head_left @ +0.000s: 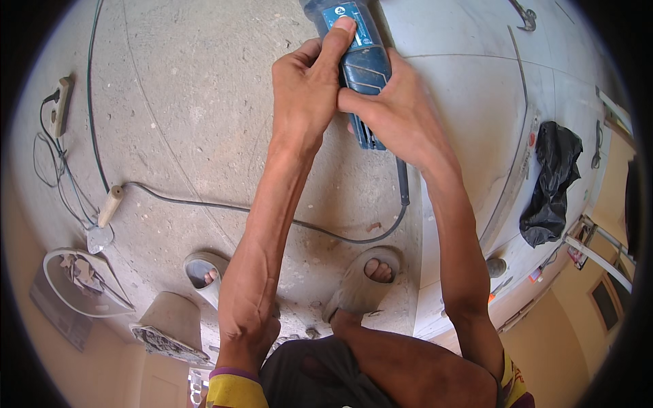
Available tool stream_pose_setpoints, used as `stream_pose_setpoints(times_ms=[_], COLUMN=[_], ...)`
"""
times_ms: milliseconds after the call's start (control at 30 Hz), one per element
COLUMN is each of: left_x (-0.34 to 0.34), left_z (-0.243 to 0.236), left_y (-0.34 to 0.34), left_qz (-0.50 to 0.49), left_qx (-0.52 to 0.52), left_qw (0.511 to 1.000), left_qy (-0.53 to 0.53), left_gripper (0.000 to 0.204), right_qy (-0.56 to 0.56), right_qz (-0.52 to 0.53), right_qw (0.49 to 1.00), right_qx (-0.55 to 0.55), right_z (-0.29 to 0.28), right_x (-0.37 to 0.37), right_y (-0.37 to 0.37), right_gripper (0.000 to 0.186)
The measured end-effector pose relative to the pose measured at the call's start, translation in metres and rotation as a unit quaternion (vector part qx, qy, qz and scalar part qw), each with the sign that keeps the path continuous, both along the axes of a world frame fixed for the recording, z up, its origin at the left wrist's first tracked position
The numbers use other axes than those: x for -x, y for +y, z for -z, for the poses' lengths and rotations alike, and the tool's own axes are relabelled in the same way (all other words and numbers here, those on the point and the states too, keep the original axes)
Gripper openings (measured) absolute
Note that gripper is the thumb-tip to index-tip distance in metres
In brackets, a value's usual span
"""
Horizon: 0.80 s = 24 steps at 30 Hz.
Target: The person uses an angle grinder to smooth a concrete floor surface, moving the tool back and forth to remove material. The person then switches to a hammer and chisel to chip away at the floor, creating debris.
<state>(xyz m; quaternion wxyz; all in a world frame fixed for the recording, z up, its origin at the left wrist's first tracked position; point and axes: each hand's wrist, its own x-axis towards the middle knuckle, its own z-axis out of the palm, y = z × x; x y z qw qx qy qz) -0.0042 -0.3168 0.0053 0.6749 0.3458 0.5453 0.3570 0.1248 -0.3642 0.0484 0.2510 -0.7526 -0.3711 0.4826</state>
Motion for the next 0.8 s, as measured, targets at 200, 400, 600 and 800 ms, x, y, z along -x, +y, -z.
stream_pose_setpoints(times_ms=[200,400,600,800], left_x=[-0.0014,-0.0006,-0.0003,0.0003], left_z=[-0.0015,0.0006,0.0018,0.0016], left_y=[-0.0026,-0.0049,-0.0058,-0.0097], left_qz=[-0.006,-0.006,-0.007,-0.007], left_qx=[-0.006,-0.009,-0.007,-0.013], left_qw=[1.0,1.0,1.0,1.0], left_qy=[-0.006,-0.001,-0.003,0.006], left_gripper=[0.061,0.062,0.062,0.063], right_qy=[0.012,0.015,0.015,0.01], right_qz=[-0.005,0.001,0.002,0.001], right_qw=[1.0,1.0,1.0,1.0], right_qx=[-0.021,0.004,0.0,0.016], right_z=[0.0022,-0.0018,-0.0006,-0.0017], right_x=[-0.001,-0.0004,0.0008,0.0004], right_y=[-0.0024,-0.0028,-0.0051,-0.0069], right_gripper=[0.061,0.061,0.063,0.064])
